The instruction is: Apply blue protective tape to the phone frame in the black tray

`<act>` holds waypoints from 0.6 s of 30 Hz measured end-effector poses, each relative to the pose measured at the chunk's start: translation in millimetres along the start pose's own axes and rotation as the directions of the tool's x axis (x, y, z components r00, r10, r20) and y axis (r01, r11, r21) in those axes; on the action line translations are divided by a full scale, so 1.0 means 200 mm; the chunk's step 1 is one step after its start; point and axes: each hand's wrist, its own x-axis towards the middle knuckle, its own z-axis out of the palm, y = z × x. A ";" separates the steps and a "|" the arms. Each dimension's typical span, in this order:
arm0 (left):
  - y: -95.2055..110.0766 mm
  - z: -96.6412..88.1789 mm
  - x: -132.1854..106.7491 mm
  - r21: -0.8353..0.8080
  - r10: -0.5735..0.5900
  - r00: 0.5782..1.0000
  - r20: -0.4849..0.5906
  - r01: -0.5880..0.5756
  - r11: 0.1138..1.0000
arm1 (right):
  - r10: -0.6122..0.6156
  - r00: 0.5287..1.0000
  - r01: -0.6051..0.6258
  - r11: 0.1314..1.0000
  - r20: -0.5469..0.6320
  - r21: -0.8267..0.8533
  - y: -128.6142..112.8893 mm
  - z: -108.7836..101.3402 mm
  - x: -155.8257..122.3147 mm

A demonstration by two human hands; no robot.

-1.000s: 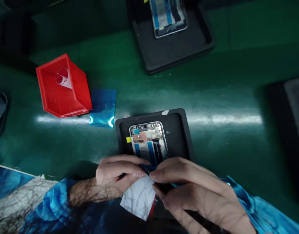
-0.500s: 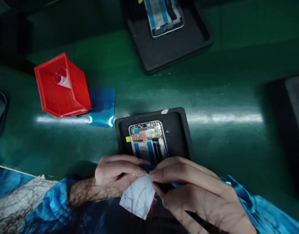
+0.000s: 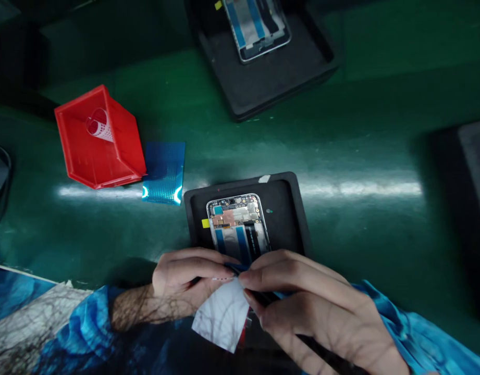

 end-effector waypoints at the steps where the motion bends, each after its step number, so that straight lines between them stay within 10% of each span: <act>1: 0.00 0.00 0.00 0.000 0.000 1.000 0.001 0.000 1.000 | -0.013 1.000 0.013 1.000 -0.010 -0.003 0.01 0.00 0.00; 13: 0.02 -0.01 0.00 0.016 0.011 1.000 0.007 -0.011 1.000 | -0.050 0.997 0.050 0.999 0.051 0.000 0.05 -0.04 0.01; 18: 0.01 0.00 0.00 0.023 0.013 1.000 -0.008 -0.013 1.000 | -0.230 0.909 0.233 0.972 0.349 0.034 0.09 -0.13 0.07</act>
